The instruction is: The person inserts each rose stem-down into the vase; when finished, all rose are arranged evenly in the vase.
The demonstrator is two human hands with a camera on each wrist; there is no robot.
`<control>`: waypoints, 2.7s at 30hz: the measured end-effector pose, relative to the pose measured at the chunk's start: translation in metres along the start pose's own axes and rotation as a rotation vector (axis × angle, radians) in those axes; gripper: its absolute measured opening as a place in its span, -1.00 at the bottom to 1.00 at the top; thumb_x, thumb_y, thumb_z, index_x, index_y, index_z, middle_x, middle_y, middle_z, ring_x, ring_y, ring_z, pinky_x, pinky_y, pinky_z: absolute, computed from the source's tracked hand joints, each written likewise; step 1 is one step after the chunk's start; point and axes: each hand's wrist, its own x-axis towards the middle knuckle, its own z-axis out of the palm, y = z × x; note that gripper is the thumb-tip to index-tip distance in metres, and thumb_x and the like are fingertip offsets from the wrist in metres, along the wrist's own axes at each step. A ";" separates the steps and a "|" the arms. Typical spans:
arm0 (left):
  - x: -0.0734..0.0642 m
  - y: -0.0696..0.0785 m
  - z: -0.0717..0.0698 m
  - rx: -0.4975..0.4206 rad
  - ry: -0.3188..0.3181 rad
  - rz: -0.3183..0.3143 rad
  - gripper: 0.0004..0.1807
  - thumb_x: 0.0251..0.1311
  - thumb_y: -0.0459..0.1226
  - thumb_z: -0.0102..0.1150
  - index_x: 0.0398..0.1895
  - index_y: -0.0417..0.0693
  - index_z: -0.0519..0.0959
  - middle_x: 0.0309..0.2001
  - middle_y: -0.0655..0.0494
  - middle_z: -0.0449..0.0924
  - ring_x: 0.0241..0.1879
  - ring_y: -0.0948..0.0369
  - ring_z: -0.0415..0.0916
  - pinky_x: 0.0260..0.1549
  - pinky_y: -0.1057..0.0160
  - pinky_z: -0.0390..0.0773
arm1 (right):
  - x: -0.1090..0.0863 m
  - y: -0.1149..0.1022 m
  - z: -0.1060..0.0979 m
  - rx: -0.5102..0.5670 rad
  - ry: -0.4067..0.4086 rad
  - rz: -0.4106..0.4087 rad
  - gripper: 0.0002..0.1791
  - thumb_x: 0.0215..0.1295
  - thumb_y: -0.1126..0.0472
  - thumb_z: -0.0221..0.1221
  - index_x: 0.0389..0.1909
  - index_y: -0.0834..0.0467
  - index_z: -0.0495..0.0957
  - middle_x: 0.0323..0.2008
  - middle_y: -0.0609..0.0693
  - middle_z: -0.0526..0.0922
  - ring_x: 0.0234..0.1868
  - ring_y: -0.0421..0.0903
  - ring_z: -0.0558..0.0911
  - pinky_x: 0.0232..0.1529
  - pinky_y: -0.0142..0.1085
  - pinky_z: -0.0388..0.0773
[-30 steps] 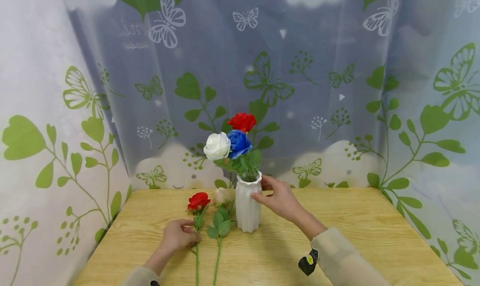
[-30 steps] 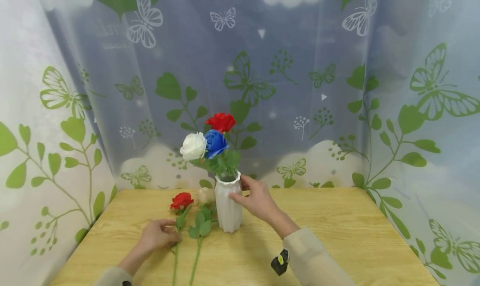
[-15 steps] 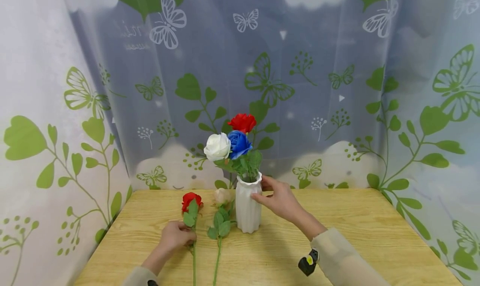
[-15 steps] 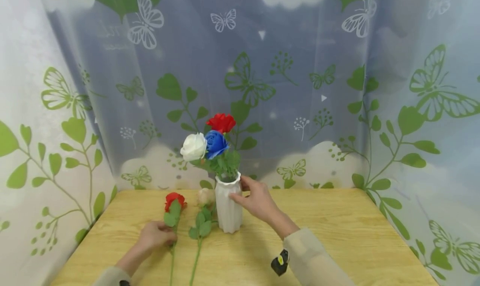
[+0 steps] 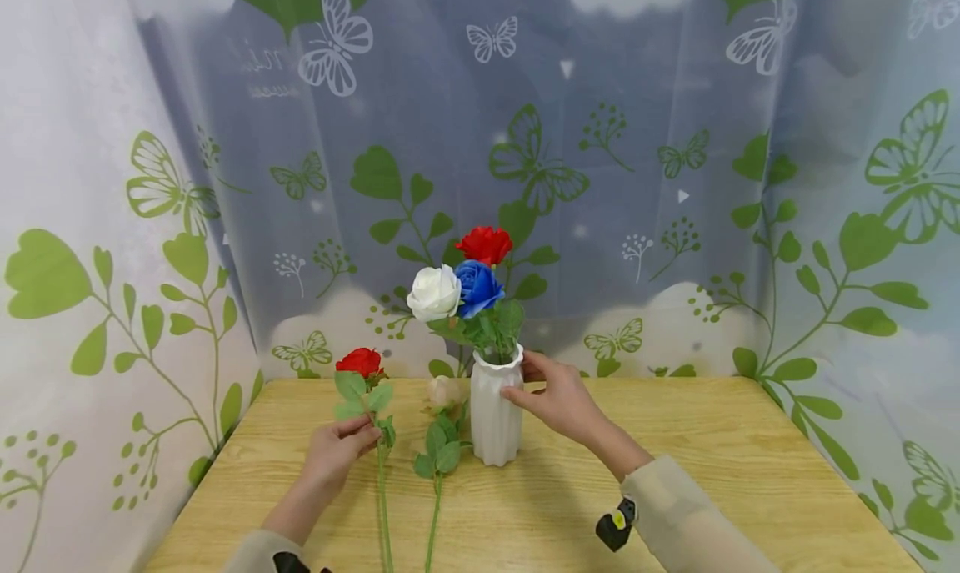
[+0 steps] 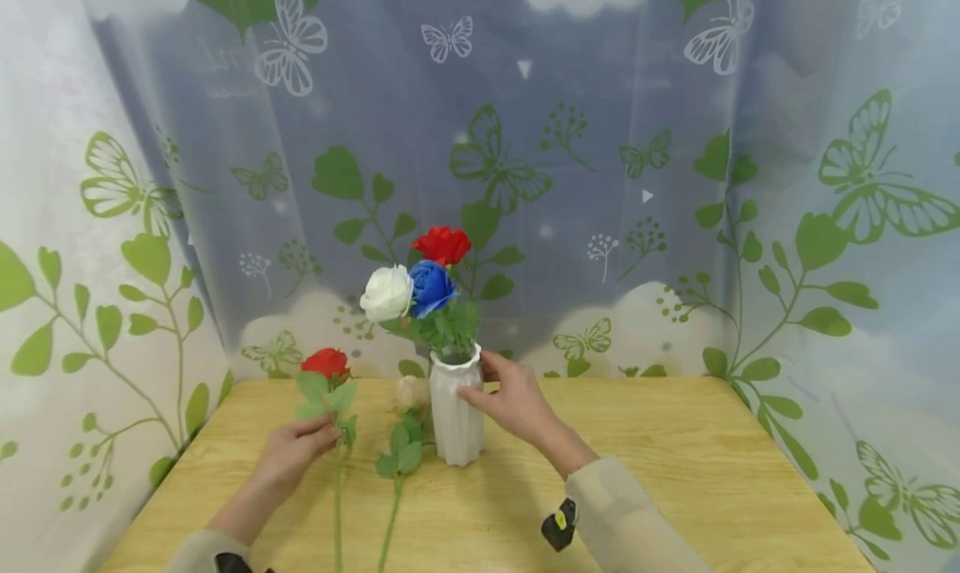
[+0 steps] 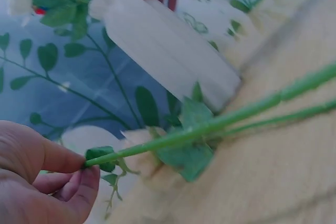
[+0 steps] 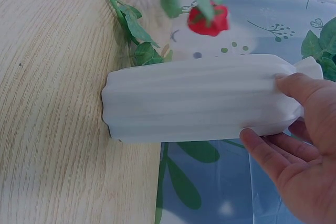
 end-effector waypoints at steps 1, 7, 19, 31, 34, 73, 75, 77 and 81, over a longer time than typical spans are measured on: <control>0.000 0.003 0.000 -0.019 -0.006 0.000 -0.49 0.48 -0.48 0.15 0.42 -0.53 0.38 0.48 -0.44 0.34 -0.01 0.31 0.68 0.02 0.37 0.73 | 0.000 0.000 0.000 -0.003 0.002 0.001 -0.27 0.40 0.00 0.40 0.48 0.20 0.44 0.09 0.07 0.75 0.15 0.10 0.73 0.02 -0.07 0.79; -0.001 0.028 -0.005 -0.176 -0.036 0.010 -0.40 0.53 -0.48 0.07 0.54 -0.50 0.20 0.55 -0.36 0.23 -0.15 0.50 0.67 0.09 0.44 0.68 | 0.001 0.001 0.000 -0.004 0.007 0.002 -0.28 0.39 0.00 0.41 0.47 0.20 0.45 0.09 0.07 0.75 0.15 0.09 0.74 0.00 -0.08 0.79; -0.010 0.065 -0.011 -0.295 -0.022 0.036 -0.38 0.58 -0.41 0.06 0.61 -0.30 0.19 0.11 0.28 0.55 -0.11 0.42 0.72 0.00 0.28 0.78 | 0.000 0.002 0.000 -0.001 0.003 -0.007 -0.28 0.40 0.00 0.40 0.47 0.21 0.45 0.08 0.07 0.75 0.13 0.09 0.74 0.00 -0.09 0.79; -0.009 0.093 0.000 -0.389 -0.014 0.200 -0.73 0.50 -0.45 0.16 0.20 -0.17 0.54 -0.20 0.28 0.72 -0.16 0.31 0.77 -0.09 0.25 0.81 | -0.001 0.001 0.000 0.003 0.004 -0.003 -0.24 0.40 0.02 0.40 0.51 0.24 0.40 0.10 0.10 0.74 0.14 0.12 0.74 0.01 -0.09 0.79; -0.008 0.100 0.003 -0.416 -0.008 0.229 -0.80 0.49 -0.44 0.17 0.10 -0.12 0.57 -0.18 0.25 0.70 -0.15 0.29 0.77 -0.10 0.26 0.81 | -0.001 0.000 0.000 -0.003 0.005 -0.006 -0.25 0.40 0.02 0.40 0.49 0.24 0.42 0.09 0.09 0.74 0.14 0.11 0.74 0.01 -0.10 0.79; 0.000 0.164 0.023 -0.809 0.088 0.385 -0.88 0.47 -0.49 0.13 -0.12 -0.12 0.57 -0.19 0.01 0.67 -0.17 0.09 0.78 -0.08 0.12 0.83 | -0.002 0.001 0.000 0.010 0.005 0.007 -0.25 0.40 0.03 0.41 0.50 0.22 0.42 0.10 0.08 0.74 0.15 0.11 0.73 0.03 -0.07 0.79; 0.001 0.164 0.025 -0.798 0.098 0.396 -0.88 0.48 -0.49 0.12 -0.12 -0.12 0.56 -0.18 0.01 0.68 -0.15 0.09 0.78 -0.06 0.12 0.82 | -0.001 0.001 0.000 0.009 0.004 0.008 -0.26 0.39 0.03 0.41 0.50 0.20 0.42 0.10 0.07 0.74 0.15 0.10 0.73 0.03 -0.08 0.79; 0.001 0.164 0.027 -0.768 0.105 0.412 -0.88 0.49 -0.48 0.11 -0.10 -0.10 0.56 -0.17 0.02 0.69 -0.12 0.09 0.78 -0.04 0.13 0.82 | -0.001 0.001 0.000 0.006 0.004 0.006 -0.26 0.39 0.03 0.41 0.50 0.20 0.42 0.10 0.06 0.74 0.15 0.09 0.74 0.03 -0.09 0.79; 0.001 0.163 0.034 -0.675 0.109 0.451 -0.86 0.51 -0.48 0.08 -0.03 -0.11 0.54 -0.16 0.08 0.70 -0.10 0.12 0.77 -0.01 0.16 0.81 | 0.000 0.002 0.000 0.003 0.002 0.003 -0.25 0.39 0.04 0.41 0.51 0.19 0.41 0.10 0.06 0.74 0.14 0.09 0.74 0.03 -0.10 0.79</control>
